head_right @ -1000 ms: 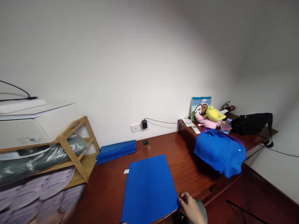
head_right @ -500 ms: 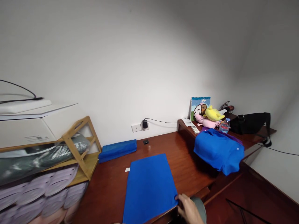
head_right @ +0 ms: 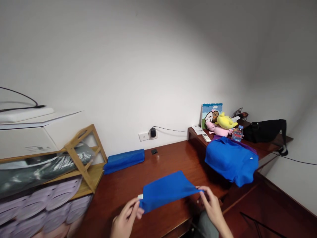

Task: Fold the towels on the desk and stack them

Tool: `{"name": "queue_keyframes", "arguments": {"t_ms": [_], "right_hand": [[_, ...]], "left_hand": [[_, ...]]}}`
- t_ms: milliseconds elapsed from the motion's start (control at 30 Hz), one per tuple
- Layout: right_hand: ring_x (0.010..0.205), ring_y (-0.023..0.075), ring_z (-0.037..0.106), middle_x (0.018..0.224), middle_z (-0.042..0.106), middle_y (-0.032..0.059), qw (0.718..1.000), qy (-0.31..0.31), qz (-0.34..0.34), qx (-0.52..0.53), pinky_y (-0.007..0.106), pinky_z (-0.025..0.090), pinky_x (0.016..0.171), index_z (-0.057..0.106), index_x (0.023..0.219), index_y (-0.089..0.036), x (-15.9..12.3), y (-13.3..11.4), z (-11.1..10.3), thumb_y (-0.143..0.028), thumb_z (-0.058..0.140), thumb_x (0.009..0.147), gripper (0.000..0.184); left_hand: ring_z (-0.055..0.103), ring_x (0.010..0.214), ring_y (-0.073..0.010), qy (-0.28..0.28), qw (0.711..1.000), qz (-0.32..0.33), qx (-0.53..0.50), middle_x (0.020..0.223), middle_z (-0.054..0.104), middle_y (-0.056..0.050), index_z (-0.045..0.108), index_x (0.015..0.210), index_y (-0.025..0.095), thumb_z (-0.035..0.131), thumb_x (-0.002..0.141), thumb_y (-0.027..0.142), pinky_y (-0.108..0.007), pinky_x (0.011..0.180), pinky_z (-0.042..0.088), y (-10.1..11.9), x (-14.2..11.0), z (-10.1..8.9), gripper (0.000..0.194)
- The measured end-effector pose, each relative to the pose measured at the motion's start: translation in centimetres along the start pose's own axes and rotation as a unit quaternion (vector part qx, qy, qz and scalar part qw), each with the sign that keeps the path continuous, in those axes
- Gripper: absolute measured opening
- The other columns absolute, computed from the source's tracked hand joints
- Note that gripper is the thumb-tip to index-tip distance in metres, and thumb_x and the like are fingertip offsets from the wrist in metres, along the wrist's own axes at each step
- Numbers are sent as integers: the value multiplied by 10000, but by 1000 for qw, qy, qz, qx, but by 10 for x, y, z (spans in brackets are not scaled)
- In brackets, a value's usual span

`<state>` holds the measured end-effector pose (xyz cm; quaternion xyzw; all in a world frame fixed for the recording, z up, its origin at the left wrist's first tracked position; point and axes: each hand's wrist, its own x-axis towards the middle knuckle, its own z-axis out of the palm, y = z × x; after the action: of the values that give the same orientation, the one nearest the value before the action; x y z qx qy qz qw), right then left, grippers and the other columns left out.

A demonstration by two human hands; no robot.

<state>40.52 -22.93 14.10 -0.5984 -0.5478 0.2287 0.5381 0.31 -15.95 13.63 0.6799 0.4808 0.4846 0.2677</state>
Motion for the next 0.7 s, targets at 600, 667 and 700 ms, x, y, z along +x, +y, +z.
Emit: {"name": "queue_keyframes", "arguments": {"t_ms": [600,667,700], "right_hand": [[586,214,685,745,736,65,886,430,42,-167,320,537,631,701,1134,-177,192,-65,-295,-485,572,922,396],[734,248,709,870,755,129,874,438,54,-206,376,552,752,724,1108,-150,227,-50,-313,-422,535,915,383],[832,269,709,952,754,163,865,440,57,-234,408,549,820,736,1088,-141,239,-42,-316,-400,526,903,381]], "left_hand": [[809,1009,-199,-199,937,111,-265,1178,819,-194,633,1327,163,547,1050,380,-344,893,639,299,300,307,362],[775,1140,-201,-197,942,131,-240,1328,771,-193,583,1431,186,536,1042,299,-382,1019,604,291,303,324,408],[763,1172,-199,-196,945,138,-224,1354,762,-179,581,1444,199,526,1039,286,-390,1050,591,276,297,326,418]]}}
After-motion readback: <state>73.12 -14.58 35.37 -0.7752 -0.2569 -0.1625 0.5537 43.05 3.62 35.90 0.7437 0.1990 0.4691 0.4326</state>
